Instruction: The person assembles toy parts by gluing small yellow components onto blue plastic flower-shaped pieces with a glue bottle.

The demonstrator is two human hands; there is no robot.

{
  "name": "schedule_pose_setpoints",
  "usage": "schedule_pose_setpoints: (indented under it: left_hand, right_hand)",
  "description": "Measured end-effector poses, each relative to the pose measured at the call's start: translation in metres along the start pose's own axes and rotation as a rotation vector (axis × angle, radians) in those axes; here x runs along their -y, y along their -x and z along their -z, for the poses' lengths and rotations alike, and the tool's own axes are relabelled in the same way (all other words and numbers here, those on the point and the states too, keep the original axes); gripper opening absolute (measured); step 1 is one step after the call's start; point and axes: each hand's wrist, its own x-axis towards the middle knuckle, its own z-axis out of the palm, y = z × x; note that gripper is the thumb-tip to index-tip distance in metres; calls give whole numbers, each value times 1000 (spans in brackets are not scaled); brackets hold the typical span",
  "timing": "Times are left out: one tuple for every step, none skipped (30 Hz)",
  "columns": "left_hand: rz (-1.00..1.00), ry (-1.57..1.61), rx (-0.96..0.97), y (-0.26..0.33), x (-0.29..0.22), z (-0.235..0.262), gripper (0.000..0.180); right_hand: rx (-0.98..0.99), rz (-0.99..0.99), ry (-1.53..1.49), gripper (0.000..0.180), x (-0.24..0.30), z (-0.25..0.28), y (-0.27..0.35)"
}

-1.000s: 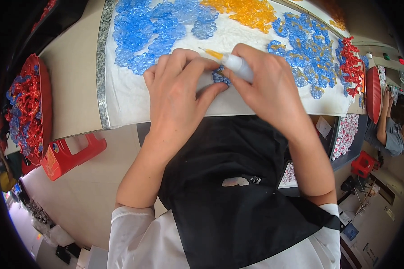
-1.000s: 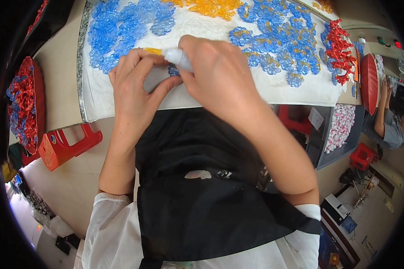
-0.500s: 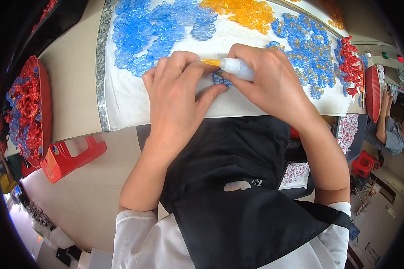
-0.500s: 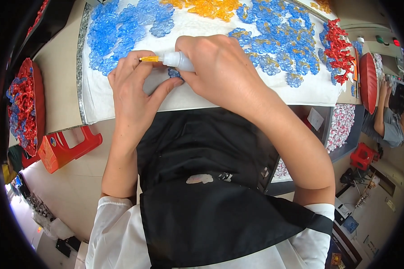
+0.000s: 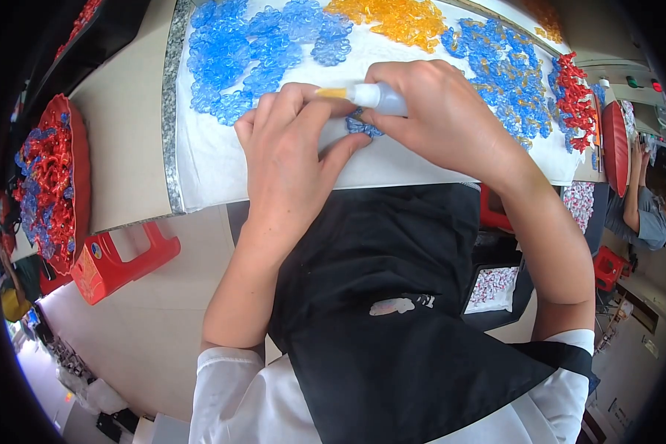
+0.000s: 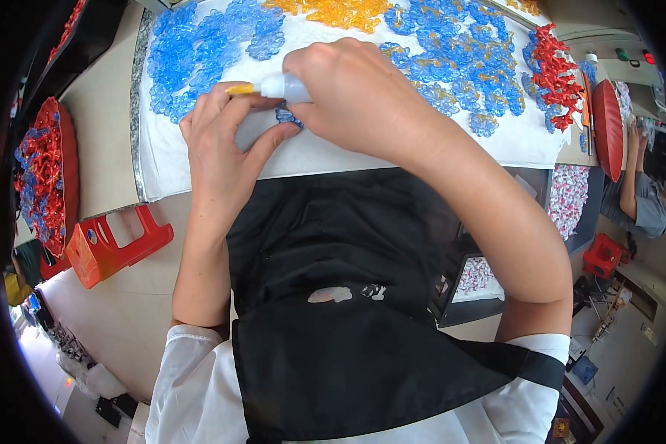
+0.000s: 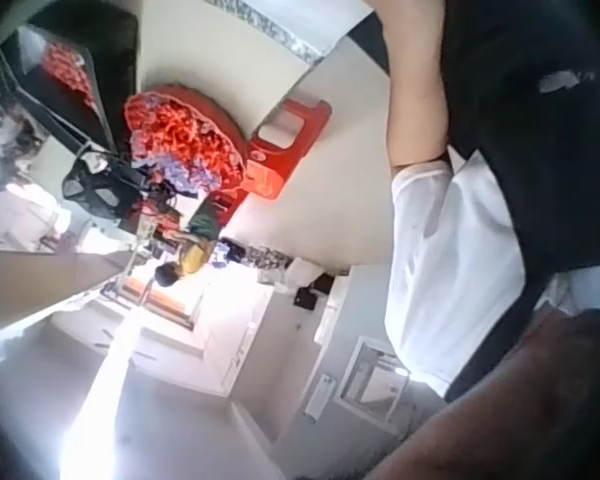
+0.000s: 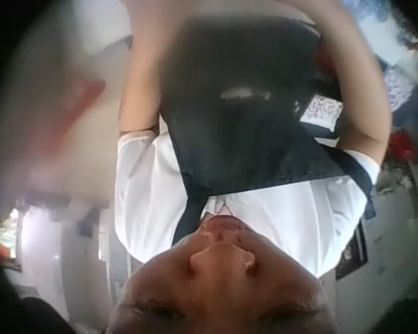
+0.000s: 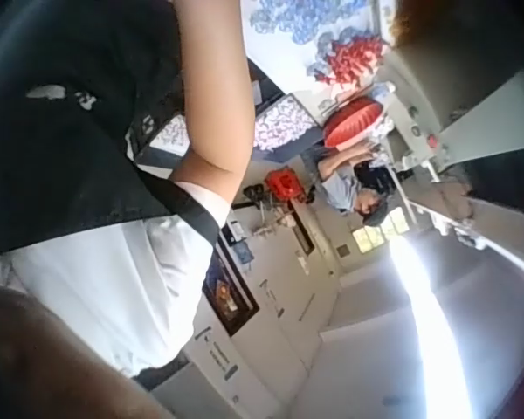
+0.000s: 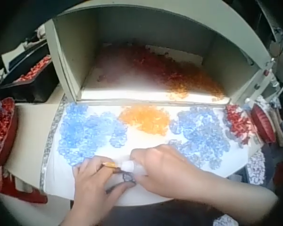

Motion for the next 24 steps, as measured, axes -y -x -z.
schedule_pose_setpoints:
  left_hand:
    - [1, -1, -1, 0, 0, 0, 27]
    - [-1, 0, 8, -1, 0, -1, 27]
    - [-2, 1, 18, -1, 0, -1, 26]
    - [-2, 0, 19, 0, 0, -1, 26]
    - [-6, 2, 13, 0, 1, -2, 26]
    - [-11, 4, 8, 0, 1, -2, 26]
    - [-11, 5, 10, 0, 1, -2, 26]
    - [-12, 2, 6, 0, 1, -1, 26]
    - [-13, -1, 2, 0, 1, -1, 26]
    - [-13, -2, 3, 0, 1, -1, 26]
    - [-5, -4, 5, 0, 0, -1, 26]
    - [2, -6, 7, -1, 0, -1, 26]
    - [0, -6, 8, -1, 0, -1, 26]
    - [-5, -14, 4, -1, 0, -1, 26]
    - [-9, -23, 0, -1, 0, -2, 26]
    - [-12, -26, -2, 0, 0, -1, 26]
    - [-7, -15, -8, 0, 0, -1, 26]
    - [-3, -5, -14, 0, 0, 0, 26]
    - [-11, -7, -19, -1, 0, -1, 26]
    - [-15, -4, 3, -2, -1, -1, 27]
    - [-19, -1, 26, -3, -2, -1, 27]
    - [-25, -4, 22, -3, -1, 0, 27]
    - [-27, -4, 34, -2, 0, 0, 27]
    - [-28, -3, 46, -2, 1, 0, 27]
  right_hand:
    - [-20, -34, -48, 14, -3, -2, 2]
    - [-40, -67, -97, 15, -5, -4, 4]
    - [-39, -66, -97, 15, -5, -5, 5]
    - [-56, -86, -101, 15, -4, -6, 7]
    - [-73, -108, -105, 16, -3, -7, 8]
    - [-73, -109, -106, 16, -2, -7, 7]
    - [-67, -115, -107, 15, -1, -7, 7]
    - [-62, -122, -108, 15, 0, -7, 6]
    - [-62, -124, -109, 15, 1, -6, 5]
    - [-60, -101, -75, 14, 2, -6, 3]
    - [-59, -77, -41, 13, 2, -6, 2]
    - [-59, -78, -42, 13, 2, -6, 1]
    - [-48, -79, -29, 12, 2, -6, -1]
    - [-37, -80, -17, 11, 2, -5, -1]
    - [-40, -80, -16, 11, 2, -6, -1]
    - [-58, -67, -1, 11, 2, -7, 0]
    - [-76, -52, 14, 12, 3, -8, 1]
    - [-81, -49, 14, 12, 4, -7, 1]
    - [-58, -58, 1, 12, 3, -6, 2]
    - [-36, -68, -13, 13, 2, -4, 2]
    - [-45, -65, -9, 13, 1, -2, 1]
    - [-27, -48, 13, 14, -2, -2, -1]
    - [-8, -32, 34, 15, -3, -1, -2]
    - [-14, -31, 36, 15, -2, 1, -5]
